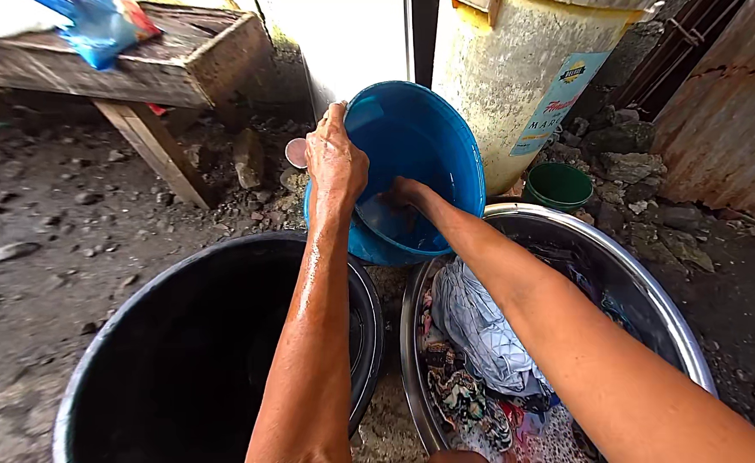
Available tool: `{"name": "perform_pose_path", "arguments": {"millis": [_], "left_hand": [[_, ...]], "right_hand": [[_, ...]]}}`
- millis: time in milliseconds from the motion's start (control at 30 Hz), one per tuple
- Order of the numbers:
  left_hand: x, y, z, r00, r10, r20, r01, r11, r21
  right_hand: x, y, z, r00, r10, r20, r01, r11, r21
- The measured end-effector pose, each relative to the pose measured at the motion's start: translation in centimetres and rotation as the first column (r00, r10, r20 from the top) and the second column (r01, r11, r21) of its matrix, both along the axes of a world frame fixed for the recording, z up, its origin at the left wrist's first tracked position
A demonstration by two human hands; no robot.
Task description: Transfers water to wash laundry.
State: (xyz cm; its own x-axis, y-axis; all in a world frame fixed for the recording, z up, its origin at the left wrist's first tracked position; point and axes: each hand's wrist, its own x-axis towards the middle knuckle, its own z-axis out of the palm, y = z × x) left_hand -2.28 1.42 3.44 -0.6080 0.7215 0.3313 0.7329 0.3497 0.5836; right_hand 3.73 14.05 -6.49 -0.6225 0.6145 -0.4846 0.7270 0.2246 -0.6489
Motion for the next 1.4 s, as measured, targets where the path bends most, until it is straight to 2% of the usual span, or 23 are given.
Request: {"name": "perform_pose_path", "arguments": {"millis": [167,267,400,500,567,667,733,833,900,967,1033,1100,1233,1400], "left_hand": [[0.3,-0.1,0.2,1.0,-0.006,-0.009,0.006,1.0,-0.013],[0.4,0.0,0.3,1.0,-0.005,0.004,0.005,1.0,-0.011],[0.5,-0.1,0.2,1.0,0.002,0.002,-0.002,1.0,-0.01],[0.4,0.0,0.1,1.0,0.001,0.005,-0.001,1.0,-0.001],[0.5,0.1,0.1,1.0,-0.002,0.016,0.002,1.0,-0.001],[0.4,0.1,0.0,1.0,-0.003,0.026,0.003,1.0,-0.001],[0.2,0.1,0.0,1.0,-0.01,0.022,0.01,1.0,-0.002],[0.4,0.3,0.1,1.0,-0.014,0.018,0.014,1.0,-0.003],[0.5,0.3,0.2,1.0,-0.006,0.018,0.006,1.0,-0.002],[0.4,0.2,0.4,1.0,0.003,0.02,-0.003,1.0,-0.005],[0.4,0.0,0.5,1.0,0.01,0.023,-0.01,1.0,-0.007],[0.3,-0.2,0.5,1.0,0.004,0.027,-0.004,1.0,-0.001],[0.2,-0.4,0.4,0.999,-0.017,0.034,0.017,1.0,0.006],[0.0,-0.2,0.3,0.997,-0.068,0.021,0.068,0.998,0.004]], "right_hand": [[0.5,1.3,-1.4,0.98,0.072,0.183,-0.118,0.96,0.253],[0.6,1.5,-1.0,0.98,0.037,0.194,-0.103,0.936,0.337],[0.9,1.4,-0.1,0.997,-0.065,-0.05,0.081,0.888,0.453],[1.5,0.9,0.8,0.974,-0.02,-0.224,0.16,0.76,0.63],[2.8,0.0,2.1,0.936,0.024,-0.35,0.245,0.67,0.701],[5.9,-1.4,4.7,0.836,0.078,-0.543,0.406,0.579,0.708],[8.7,-2.2,7.1,0.761,0.072,-0.645,0.494,0.58,0.648],[13.4,-2.9,9.6,0.62,0.04,-0.783,0.566,0.668,0.483],[16.3,-4.0,10.4,0.486,-0.098,-0.869,0.563,0.795,0.226],[18.7,-5.5,10.8,0.324,-0.32,-0.89,0.517,0.848,-0.117],[20.3,-6.7,10.8,0.186,-0.505,-0.843,0.454,0.805,-0.382],[21.1,-7.4,10.8,0.075,-0.621,-0.78,0.38,0.742,-0.553],[21.3,-7.4,11.8,-0.021,-0.668,-0.744,0.215,0.724,-0.656],[22.0,-6.9,12.7,-0.032,-0.651,-0.759,0.21,0.738,-0.642]]}}
